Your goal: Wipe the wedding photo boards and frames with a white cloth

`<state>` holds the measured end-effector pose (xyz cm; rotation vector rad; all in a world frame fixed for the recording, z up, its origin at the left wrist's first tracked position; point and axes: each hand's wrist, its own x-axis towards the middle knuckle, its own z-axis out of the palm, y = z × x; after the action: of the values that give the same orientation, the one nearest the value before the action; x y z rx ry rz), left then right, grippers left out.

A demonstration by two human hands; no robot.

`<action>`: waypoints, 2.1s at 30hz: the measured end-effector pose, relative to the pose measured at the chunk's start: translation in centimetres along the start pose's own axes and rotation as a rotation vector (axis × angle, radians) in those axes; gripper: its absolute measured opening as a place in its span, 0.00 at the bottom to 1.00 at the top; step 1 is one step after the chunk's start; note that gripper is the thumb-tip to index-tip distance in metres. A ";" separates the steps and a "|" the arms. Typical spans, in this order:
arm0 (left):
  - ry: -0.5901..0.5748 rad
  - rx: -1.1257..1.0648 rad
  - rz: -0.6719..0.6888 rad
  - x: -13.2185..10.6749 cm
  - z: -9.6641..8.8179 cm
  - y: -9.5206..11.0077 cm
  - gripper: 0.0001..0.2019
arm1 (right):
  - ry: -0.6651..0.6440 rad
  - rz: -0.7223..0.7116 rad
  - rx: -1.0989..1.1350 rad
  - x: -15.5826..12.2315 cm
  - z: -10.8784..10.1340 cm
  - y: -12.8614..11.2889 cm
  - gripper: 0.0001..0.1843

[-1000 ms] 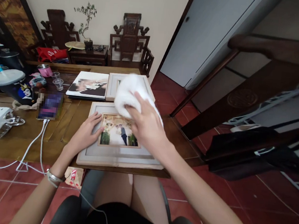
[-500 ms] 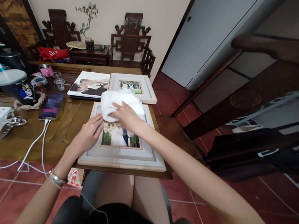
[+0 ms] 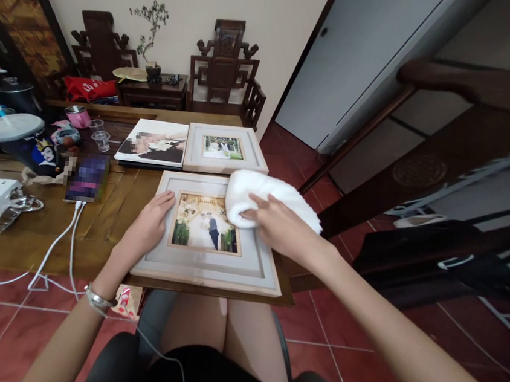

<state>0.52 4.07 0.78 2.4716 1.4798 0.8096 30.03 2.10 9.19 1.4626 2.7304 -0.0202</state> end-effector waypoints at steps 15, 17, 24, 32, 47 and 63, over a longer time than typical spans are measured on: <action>-0.091 -0.005 -0.021 0.2 -1.2 1.7 0.23 | 0.125 0.027 -0.064 2.7 1.8 1.2 0.31; -0.076 -0.013 -0.036 0.3 -1.1 1.8 0.23 | 0.133 -0.019 -0.071 2.2 2.0 0.9 0.31; -0.046 -0.049 -0.051 0.4 -1.0 1.9 0.22 | 0.008 -0.156 0.109 -6.1 -0.2 -3.6 0.28; -0.046 -0.050 -0.026 0.5 -1.0 1.7 0.21 | 0.024 0.045 0.152 -3.6 -2.1 -2.3 0.35; -0.009 -0.062 -0.024 0.4 -0.8 1.6 0.21 | -0.089 -0.197 0.072 -1.8 0.2 -5.1 0.32; -0.072 -0.021 -0.048 0.2 -0.5 1.2 0.22 | 0.186 0.049 -0.011 5.4 3.4 -2.4 0.37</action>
<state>1.28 3.59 1.70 2.4134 1.4916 0.7169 25.13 5.17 5.50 1.6039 2.8297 0.1399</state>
